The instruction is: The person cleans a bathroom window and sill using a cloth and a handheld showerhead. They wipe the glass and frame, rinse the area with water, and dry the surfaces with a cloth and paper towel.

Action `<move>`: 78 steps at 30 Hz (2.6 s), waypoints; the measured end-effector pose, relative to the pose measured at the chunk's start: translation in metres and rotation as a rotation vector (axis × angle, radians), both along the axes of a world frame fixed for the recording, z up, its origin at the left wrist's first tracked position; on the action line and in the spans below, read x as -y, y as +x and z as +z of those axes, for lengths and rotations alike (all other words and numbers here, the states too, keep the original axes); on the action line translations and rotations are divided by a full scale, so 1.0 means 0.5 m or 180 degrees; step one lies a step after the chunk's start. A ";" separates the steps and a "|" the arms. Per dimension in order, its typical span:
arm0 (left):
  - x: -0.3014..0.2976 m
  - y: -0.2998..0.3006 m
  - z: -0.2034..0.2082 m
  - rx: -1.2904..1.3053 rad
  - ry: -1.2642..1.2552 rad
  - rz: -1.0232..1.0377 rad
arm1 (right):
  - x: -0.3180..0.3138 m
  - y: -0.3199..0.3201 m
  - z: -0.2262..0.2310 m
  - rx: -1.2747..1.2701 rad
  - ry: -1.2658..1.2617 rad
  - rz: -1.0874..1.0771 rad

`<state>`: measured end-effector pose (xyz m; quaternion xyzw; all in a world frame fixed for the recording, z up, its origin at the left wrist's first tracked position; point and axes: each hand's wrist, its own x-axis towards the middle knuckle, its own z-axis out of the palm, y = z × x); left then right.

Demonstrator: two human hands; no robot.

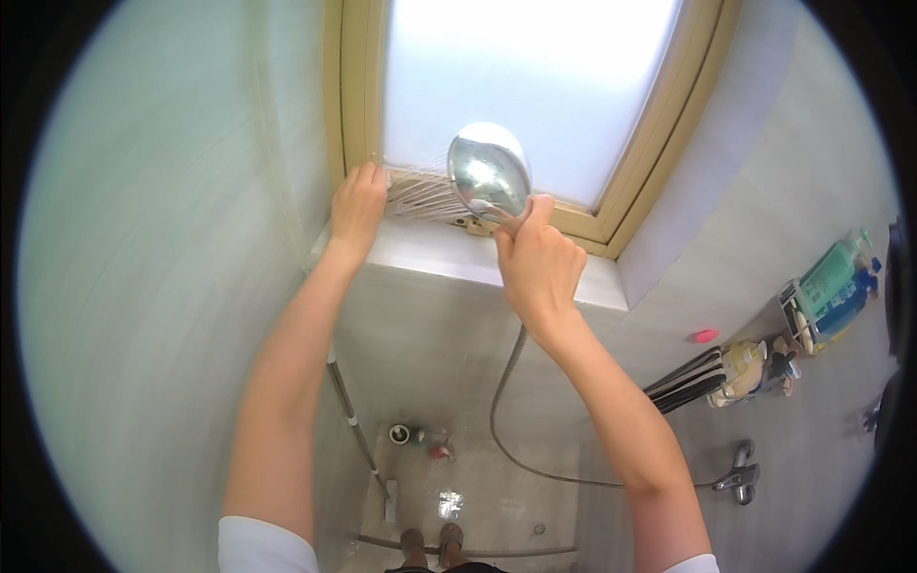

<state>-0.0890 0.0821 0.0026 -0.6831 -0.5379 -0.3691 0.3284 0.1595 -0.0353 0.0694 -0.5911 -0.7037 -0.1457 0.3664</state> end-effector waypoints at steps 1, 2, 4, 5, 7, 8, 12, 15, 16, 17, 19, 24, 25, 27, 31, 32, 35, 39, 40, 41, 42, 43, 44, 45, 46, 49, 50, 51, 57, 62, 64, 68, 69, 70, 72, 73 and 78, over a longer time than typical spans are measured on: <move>0.007 0.002 0.014 0.0200 -0.0243 -0.0104 | 0.003 0.009 -0.002 0.0005 -0.0060 -0.0029; 0.013 0.000 0.031 0.0405 -0.0486 -0.0210 | 0.005 0.019 -0.005 0.0013 -0.0121 -0.0063; 0.017 0.016 0.082 0.0612 -0.0350 -0.0408 | 0.004 0.029 0.004 -0.0033 -0.0167 -0.0086; 0.015 0.033 0.101 0.0619 -0.0023 -0.0503 | 0.002 0.032 0.005 -0.0082 -0.0204 -0.0079; 0.007 0.027 0.088 0.0323 0.0444 -0.0573 | 0.004 0.032 0.005 -0.0095 -0.0244 -0.0081; -0.010 0.003 0.055 0.0011 0.0595 -0.0562 | 0.005 0.032 0.006 -0.0066 -0.0233 -0.0103; -0.024 0.014 0.026 -0.0151 0.0316 -0.0304 | 0.009 0.054 -0.002 -0.0133 -0.0429 -0.0066; -0.007 0.028 0.056 0.0850 -0.0483 -0.0597 | 0.030 0.100 0.000 -0.0165 -0.0452 -0.0271; -0.005 0.037 0.060 0.1133 -0.0515 -0.0591 | 0.029 0.115 -0.003 -0.0183 -0.0334 -0.0288; -0.003 0.051 0.062 0.1416 -0.0547 -0.0580 | 0.025 0.129 -0.009 -0.0202 -0.0218 -0.0303; -0.006 0.084 0.057 0.1668 -0.0463 -0.0605 | 0.023 0.134 -0.010 -0.0190 -0.0107 -0.0309; 0.007 0.171 0.040 0.1060 -0.0264 -0.1419 | 0.000 0.065 -0.031 -0.0212 0.0029 0.0003; 0.004 0.156 0.036 0.0920 -0.0117 -0.1205 | -0.002 0.038 -0.021 -0.0183 0.0164 0.0098; -0.010 0.104 0.011 0.0629 0.0147 -0.0793 | -0.001 -0.013 0.007 -0.0140 0.0414 0.0264; 0.032 -0.047 0.003 0.1301 -0.1440 0.0274 | -0.024 -0.026 0.045 -0.0276 0.0472 0.0013; 0.050 -0.046 -0.019 0.1239 -0.1209 0.0229 | -0.020 -0.029 0.042 -0.0140 0.0232 0.0087; 0.054 -0.025 -0.028 0.1382 -0.1231 -0.0503 | -0.008 -0.035 0.039 0.0065 -0.0060 0.0045; 0.075 0.204 -0.047 0.1567 -0.1571 -0.1797 | -0.029 -0.022 0.118 -0.0161 0.0478 -0.0153; 0.084 0.205 -0.042 0.1501 -0.1493 -0.1626 | -0.026 -0.036 0.119 -0.0103 0.0424 -0.0105; 0.093 0.196 -0.038 0.1439 -0.1414 -0.1452 | -0.023 -0.054 0.118 -0.0042 0.0367 -0.0056; 0.097 0.192 -0.038 0.1359 -0.1347 -0.1310 | -0.019 -0.065 0.103 0.0044 0.0259 0.0016; 0.079 0.131 -0.059 0.1326 -0.1231 -0.0776 | -0.016 -0.078 0.086 0.0175 0.0176 0.0075; 0.063 0.043 -0.072 0.1500 -0.1342 -0.0574 | -0.013 -0.069 0.080 0.0191 0.0075 0.0042; 0.044 -0.014 -0.083 0.1653 -0.1475 -0.0443 | -0.009 -0.047 0.071 0.0203 -0.0033 -0.0067; 0.054 -0.044 -0.075 0.1272 -0.1171 -0.0284 | -0.002 -0.017 0.064 0.0198 0.0006 -0.0228; 0.076 -0.019 -0.057 0.1070 -0.0797 -0.0223 | 0.027 0.078 0.047 0.0207 -0.0038 -0.0601; 0.081 0.014 -0.061 0.1164 -0.0776 -0.0267 | 0.043 0.099 0.046 0.0175 -0.0151 -0.0669; 0.090 0.078 -0.065 0.1384 -0.0876 -0.0657 | 0.061 0.117 0.039 0.0151 -0.0273 -0.0749; 0.183 0.462 -0.060 0.1319 -0.1450 -0.1900 | 0.125 0.182 0.011 0.0003 -0.0402 -0.1096; 0.121 0.546 -0.076 0.0888 -0.1416 -0.1471 | 0.181 0.320 0.017 0.0046 -0.0384 -0.1659; 0.123 0.590 -0.064 0.0788 -0.1289 -0.1331 | 0.196 0.341 0.010 0.0038 -0.0417 -0.1754; 0.116 0.688 -0.042 0.0403 -0.1892 -0.1289 | 0.163 0.324 -0.008 0.0071 -0.0569 -0.1742; 0.116 0.686 -0.033 0.0315 -0.1958 -0.1340 | 0.160 0.327 -0.008 0.0080 -0.0432 -0.1611; 0.127 0.684 -0.019 0.0182 -0.2091 -0.1431 | 0.168 0.336 -0.012 0.0057 -0.0360 -0.1533; 0.145 0.664 -0.032 0.0086 -0.2013 -0.1639 | 0.186 0.340 -0.016 0.0018 -0.0289 -0.1440; 0.149 0.640 -0.045 0.0309 -0.1879 -0.1972 | 0.196 0.335 -0.013 0.0007 -0.0363 -0.1427; 0.160 0.637 -0.056 0.0558 -0.1552 -0.2152 | 0.209 0.361 -0.022 0.0153 -0.0128 -0.1548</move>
